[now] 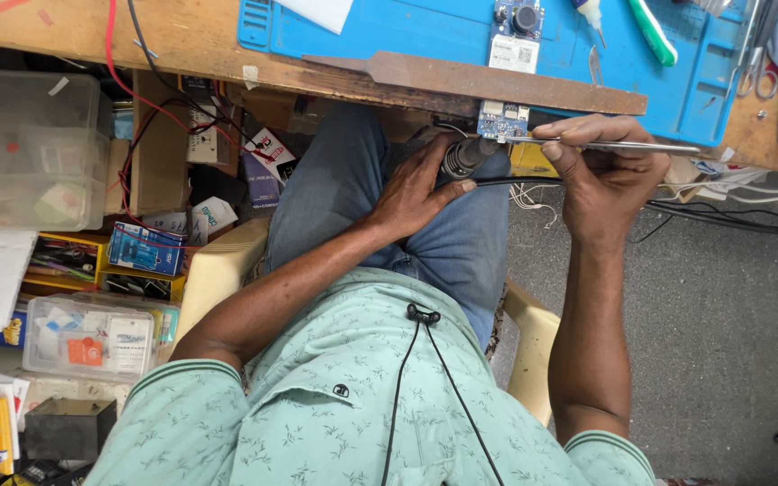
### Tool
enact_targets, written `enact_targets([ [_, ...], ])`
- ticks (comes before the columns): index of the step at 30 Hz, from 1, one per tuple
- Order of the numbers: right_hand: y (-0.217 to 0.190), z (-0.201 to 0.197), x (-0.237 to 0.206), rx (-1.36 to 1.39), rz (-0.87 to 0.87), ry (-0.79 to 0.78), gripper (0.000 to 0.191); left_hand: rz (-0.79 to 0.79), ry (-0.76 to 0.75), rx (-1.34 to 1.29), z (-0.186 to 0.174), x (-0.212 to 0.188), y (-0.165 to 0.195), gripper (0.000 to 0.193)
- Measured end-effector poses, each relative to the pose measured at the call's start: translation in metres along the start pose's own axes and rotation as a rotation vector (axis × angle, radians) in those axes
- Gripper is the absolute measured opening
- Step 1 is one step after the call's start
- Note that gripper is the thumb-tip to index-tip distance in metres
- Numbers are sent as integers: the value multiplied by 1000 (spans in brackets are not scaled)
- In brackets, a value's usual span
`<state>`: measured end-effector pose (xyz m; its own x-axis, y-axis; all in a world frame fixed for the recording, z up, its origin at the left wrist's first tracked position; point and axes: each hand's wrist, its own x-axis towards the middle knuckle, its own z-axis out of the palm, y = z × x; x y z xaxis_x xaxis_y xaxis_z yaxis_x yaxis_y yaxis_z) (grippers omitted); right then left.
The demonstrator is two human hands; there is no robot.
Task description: The person works on a small electronic device at a cluttered bench. They use a hot air gun, then clean the device with a toothbrush, connect a USB cable, and test it with a multimeter. Finally, they apply a liquid from a syringe-like tool to the device.
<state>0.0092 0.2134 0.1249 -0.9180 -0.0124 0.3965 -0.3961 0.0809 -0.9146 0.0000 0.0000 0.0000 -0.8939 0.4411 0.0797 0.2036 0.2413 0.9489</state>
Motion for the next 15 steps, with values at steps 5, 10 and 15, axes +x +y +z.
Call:
enact_targets([
  [5,-5,5,-6,-30,-16,-35,20,-2,7,-6,-1,-9,2,66],
  [10,0,-4,2,-49,-34,-44,18,0,4,14,5,2,1,67],
  [15,-1,-1,1,-47,-30,-51,18,4,9,17,2,-2,-1,67],
])
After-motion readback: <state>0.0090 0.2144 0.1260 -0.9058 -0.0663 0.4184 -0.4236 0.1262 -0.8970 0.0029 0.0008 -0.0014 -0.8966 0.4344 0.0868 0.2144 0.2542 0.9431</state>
